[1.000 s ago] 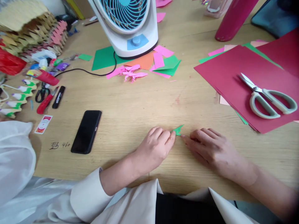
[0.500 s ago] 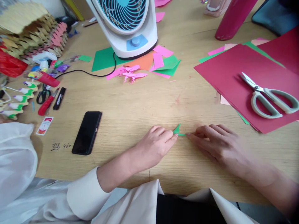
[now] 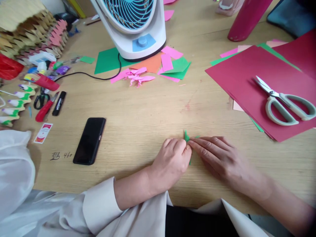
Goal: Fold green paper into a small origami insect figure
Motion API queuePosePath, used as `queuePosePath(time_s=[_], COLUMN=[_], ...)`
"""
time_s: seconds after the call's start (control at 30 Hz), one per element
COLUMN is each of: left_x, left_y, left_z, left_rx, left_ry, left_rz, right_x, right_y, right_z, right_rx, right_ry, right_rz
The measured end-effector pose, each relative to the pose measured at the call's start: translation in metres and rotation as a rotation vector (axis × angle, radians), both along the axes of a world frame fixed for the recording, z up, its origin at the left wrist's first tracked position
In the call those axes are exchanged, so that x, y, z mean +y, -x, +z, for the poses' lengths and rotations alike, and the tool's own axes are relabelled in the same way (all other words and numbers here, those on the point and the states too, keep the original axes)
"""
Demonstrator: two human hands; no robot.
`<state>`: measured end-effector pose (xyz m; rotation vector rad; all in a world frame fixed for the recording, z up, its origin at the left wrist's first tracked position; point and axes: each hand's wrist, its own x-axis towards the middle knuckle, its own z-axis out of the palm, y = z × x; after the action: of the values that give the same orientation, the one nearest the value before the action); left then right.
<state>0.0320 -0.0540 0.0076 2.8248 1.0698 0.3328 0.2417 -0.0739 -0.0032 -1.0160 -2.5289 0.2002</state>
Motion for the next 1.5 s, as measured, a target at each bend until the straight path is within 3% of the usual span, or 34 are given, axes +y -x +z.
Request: queuePosePath(time_s=[0.23, 0.57, 0.87, 1.2, 1.5], left_x=[0.013, 0.021, 0.028, 0.032, 0.031], left_y=[0.022, 0.032, 0.038, 0.048, 0.048], left_z=[0.000, -0.005, -0.006, -0.003, 0.000], left_rx=[-0.227, -0.107, -0.145, -0.033, 0.035], left_ry=[0.152, -0.042, -0.054, -0.131, -0.118], left_rz=[-0.091, -0.259, -0.310, -0.421, -0.434], right_x=[0.000, 0.003, 0.003, 0.002, 0.001], right_y=[-0.007, -0.013, -0.011, -0.009, -0.007], right_z=[-0.006, -0.013, -0.009, -0.007, -0.004], right_rx=[0.057, 0.038, -0.015, -0.011, -0.010], right_ry=[0.108, 0.088, 0.050, 0.047, 0.030], right_rz=[-0.005, 0.042, 0.051, 0.034, 0.041])
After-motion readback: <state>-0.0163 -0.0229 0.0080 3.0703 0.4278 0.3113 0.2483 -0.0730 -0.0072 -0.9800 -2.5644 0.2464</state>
